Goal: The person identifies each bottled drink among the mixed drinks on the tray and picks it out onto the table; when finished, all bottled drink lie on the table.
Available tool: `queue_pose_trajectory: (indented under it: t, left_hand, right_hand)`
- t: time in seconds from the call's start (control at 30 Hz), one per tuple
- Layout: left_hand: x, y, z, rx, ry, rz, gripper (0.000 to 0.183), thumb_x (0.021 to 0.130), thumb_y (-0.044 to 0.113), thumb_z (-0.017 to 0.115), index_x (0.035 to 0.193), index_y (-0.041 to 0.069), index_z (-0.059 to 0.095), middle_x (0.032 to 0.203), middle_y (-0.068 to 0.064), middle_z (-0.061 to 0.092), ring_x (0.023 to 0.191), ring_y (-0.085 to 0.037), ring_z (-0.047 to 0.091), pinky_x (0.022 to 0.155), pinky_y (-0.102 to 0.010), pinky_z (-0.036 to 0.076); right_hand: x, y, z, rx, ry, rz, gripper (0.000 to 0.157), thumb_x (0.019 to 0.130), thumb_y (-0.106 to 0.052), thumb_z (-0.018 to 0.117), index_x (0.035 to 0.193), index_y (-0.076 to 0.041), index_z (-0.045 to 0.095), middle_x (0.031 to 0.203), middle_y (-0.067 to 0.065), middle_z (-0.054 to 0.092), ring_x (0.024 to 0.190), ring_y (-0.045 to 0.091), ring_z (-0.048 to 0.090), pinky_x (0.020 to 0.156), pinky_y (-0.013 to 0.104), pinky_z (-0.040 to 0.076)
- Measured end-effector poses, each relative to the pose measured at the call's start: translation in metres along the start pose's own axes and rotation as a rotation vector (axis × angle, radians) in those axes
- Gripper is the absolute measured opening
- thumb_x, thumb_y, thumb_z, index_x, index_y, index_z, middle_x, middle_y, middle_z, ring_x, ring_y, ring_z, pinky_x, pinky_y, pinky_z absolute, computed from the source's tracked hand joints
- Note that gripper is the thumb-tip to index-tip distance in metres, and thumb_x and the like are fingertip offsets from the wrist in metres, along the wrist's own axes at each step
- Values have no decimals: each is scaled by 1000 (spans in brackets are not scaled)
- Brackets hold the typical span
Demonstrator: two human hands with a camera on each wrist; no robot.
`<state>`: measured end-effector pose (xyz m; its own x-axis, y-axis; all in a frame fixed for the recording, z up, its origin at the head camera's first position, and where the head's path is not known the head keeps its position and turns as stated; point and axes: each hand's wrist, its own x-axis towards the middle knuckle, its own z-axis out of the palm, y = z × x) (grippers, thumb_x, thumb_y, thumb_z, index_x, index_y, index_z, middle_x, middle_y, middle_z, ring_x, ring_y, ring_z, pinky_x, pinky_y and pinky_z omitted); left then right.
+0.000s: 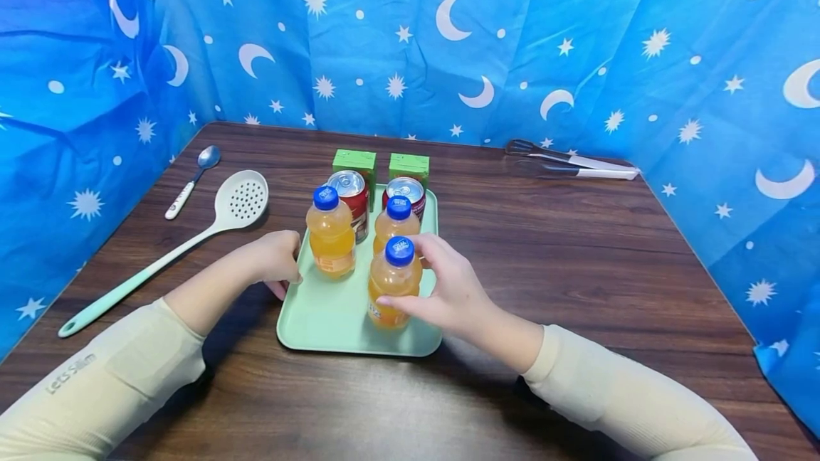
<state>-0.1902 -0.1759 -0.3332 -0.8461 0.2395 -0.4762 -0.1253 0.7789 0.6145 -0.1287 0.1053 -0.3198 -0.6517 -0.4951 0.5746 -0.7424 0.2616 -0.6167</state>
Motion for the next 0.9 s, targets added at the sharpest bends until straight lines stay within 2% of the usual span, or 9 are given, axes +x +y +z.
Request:
queue_pose_trajectory:
  t: [0.27,0.5,0.9]
  left_hand:
    - [2,-1,0,1,3,-12,29,74,-11,63,96,-8,44,85,-20,55,59,-25,65,52,-33,60]
    - [1,-1,0,8,6,-10,28,74,-11,63,95,-8,44,84,-20,55,57,-24,65,51,-33,59]
    - [-2,0,0,9,4,-1,28,75,-11,64,95,-8,44,83,-20,54,57,-24,64,51,-33,59]
  right_hand:
    - [2,-1,-2,0,14,-20,62,64,-17,87,116,-5,55,108,4,59,99,17,56,77,31,57]
    - [2,-1,-4,13,2,2,59,67,-19,86,116,-8,55,109,-1,58,101,12,55,79,27,56]
    - [0,-1,-6,11,4,16,57,68,-19,86,116,-9,56,109,-1,58,101,12,56,78,29,57]
